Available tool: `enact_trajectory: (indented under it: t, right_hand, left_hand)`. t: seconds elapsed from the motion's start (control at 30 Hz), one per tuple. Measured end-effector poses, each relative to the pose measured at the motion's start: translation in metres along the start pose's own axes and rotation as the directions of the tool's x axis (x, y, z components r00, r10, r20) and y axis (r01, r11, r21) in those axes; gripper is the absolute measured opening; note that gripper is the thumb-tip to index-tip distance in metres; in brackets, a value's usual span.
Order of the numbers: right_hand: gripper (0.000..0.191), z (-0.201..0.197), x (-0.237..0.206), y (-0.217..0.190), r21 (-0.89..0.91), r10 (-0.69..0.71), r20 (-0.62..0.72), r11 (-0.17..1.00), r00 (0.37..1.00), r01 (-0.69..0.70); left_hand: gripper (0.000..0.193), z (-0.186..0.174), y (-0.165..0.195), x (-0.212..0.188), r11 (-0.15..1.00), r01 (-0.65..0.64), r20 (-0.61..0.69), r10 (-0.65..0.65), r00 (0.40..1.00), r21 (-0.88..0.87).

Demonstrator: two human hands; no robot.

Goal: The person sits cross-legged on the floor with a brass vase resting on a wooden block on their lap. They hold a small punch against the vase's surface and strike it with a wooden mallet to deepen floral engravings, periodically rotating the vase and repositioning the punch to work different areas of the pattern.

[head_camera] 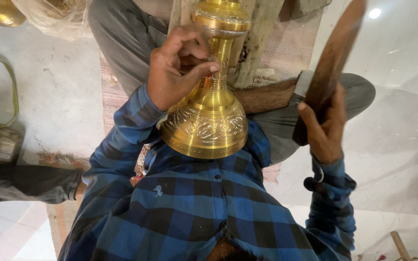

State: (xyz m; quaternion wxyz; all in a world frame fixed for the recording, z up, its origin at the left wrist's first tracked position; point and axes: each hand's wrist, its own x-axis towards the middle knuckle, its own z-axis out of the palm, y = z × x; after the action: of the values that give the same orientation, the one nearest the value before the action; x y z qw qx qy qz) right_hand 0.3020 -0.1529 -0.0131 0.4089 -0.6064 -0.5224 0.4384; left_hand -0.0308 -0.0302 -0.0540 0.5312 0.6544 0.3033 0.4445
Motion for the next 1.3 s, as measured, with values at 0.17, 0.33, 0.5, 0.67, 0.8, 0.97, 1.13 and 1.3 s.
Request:
enact_trajectory:
  t: [0.17,0.33,0.5,0.67,0.8,0.97,1.13,1.3]
  right_hand:
    - [0.062,-0.010,0.011,-0.025,-0.556,-0.180,0.144,0.799,0.973,0.230]
    - [0.058,-0.018,0.033,-0.026,-0.564,-0.295,0.149,0.759,0.944,0.326]
    - [0.067,-0.034,0.044,-0.048,-0.752,-0.473,0.230,0.469,0.850,0.464]
    - [0.064,-0.045,0.051,-0.078,-0.776,-0.447,0.305,0.395,0.841,0.492]
    - [0.060,-0.034,0.063,-0.098,-0.713,-0.506,0.310,0.436,0.805,0.549]
    - [0.053,-0.023,0.070,-0.129,-0.807,-0.496,0.498,0.037,0.711,0.590]
    - [0.044,-0.027,0.071,-0.135,-0.829,-0.464,0.510,-0.040,0.725,0.558]
    - [0.051,-0.037,0.061,-0.124,-0.832,-0.468,0.458,0.074,0.756,0.550]
  left_hand:
    - [0.059,0.002,0.005,0.009,0.995,0.034,0.036,-0.037,0.999,0.091]
    - [0.057,-0.004,0.007,0.018,0.976,-0.017,0.086,-0.002,0.996,0.217]
    - [0.056,-0.006,0.011,0.026,0.951,-0.134,0.192,0.081,0.978,0.279]
    - [0.054,-0.008,0.015,0.030,0.949,-0.114,0.207,0.053,0.977,0.294]
    - [0.055,-0.009,0.012,0.031,0.947,-0.112,0.218,0.046,0.975,0.300]
    - [0.055,-0.006,0.005,0.027,0.945,-0.150,0.196,0.094,0.976,0.291]
    - [0.056,-0.002,0.007,0.020,0.938,-0.125,0.127,0.088,0.988,0.323]
    - [0.055,0.004,0.010,0.020,0.939,-0.103,0.047,0.093,0.995,0.329]
